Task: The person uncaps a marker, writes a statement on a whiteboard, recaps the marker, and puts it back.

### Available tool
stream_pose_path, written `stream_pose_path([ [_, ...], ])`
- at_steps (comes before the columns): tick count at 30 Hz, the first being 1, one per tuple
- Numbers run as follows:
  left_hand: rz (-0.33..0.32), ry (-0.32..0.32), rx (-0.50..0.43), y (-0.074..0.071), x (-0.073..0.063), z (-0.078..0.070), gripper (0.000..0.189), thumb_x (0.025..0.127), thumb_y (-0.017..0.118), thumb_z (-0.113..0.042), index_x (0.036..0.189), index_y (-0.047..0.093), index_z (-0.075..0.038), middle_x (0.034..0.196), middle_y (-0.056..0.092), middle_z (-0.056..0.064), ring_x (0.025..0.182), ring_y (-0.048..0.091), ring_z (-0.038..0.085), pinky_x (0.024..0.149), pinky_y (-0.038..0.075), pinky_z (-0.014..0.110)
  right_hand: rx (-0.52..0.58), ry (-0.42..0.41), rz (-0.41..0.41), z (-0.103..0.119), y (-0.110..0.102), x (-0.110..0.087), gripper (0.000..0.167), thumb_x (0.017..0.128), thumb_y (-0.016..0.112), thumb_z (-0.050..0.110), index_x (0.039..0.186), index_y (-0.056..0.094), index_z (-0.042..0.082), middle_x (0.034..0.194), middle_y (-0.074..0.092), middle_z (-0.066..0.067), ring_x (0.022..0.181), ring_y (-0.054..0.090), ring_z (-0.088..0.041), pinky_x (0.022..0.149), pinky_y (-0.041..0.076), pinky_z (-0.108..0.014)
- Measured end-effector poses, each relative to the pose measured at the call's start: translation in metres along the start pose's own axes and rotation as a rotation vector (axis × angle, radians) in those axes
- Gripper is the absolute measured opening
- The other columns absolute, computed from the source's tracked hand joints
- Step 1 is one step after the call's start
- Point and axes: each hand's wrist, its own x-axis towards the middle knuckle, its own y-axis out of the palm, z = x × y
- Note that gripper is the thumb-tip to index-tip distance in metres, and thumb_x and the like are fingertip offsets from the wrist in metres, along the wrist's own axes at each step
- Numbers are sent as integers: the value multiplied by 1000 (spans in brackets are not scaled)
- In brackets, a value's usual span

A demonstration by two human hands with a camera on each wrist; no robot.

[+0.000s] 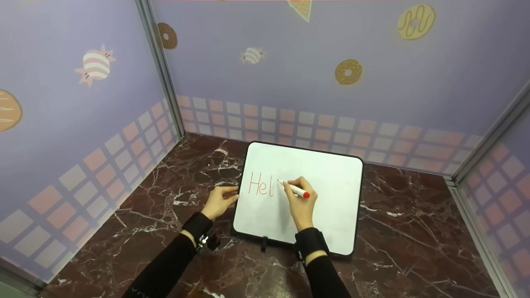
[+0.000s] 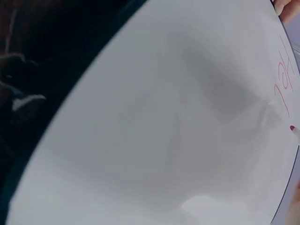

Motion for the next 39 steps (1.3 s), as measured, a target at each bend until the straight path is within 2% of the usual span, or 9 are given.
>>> stream_pose_path([
  [10,1,9,-21,3,-1,-2,30,88,66,6,117,65,14,103,71,31,86,71,46,64,64,37,-32,-5,-6,2,1,9,12,84,72,-7,86,64,-16,85,68,-33,67,67,-3,64,56,-12],
  [16,-6,3,-27,2,-1,-3,30,89,66,6,118,65,14,104,71,31,86,71,46,64,64,39,-79,25,30,0,-3,2,11,85,72,-4,83,66,-12,82,69,-28,65,66,-3,62,54,-13],
  [21,-12,-10,-24,1,0,-3,30,89,66,5,118,65,13,105,71,30,84,73,40,66,64,39,-96,51,70,1,-6,-7,12,84,72,-5,79,64,-12,78,68,-27,61,65,-5,60,54,-14],
  [26,-14,-7,-11,0,0,-2,30,89,66,5,118,65,13,105,71,29,82,73,38,62,63,32,-91,62,95,3,-10,-13,12,83,71,-8,77,63,-14,74,67,-27,59,64,-6,59,55,-15],
  [28,-13,-8,-13,0,-1,-2,30,89,66,5,118,64,14,105,71,30,82,73,40,61,63,30,-87,66,92,4,-12,-14,12,83,71,-8,77,63,-14,71,67,-25,58,64,-7,58,54,-15],
  [33,-13,-18,-31,1,-1,-2,30,89,65,6,118,64,16,105,70,31,84,72,43,64,64,38,-87,76,39,4,-18,-14,12,85,71,-6,77,63,-12,66,67,-16,58,64,-8,54,50,-15],
  [39,-17,-9,-26,2,-1,-1,30,89,65,7,117,64,15,104,71,31,83,72,43,66,64,43,-69,23,-9,0,-21,-11,12,85,70,-6,79,63,-13,72,67,-27,60,64,-7,54,49,-13],
])
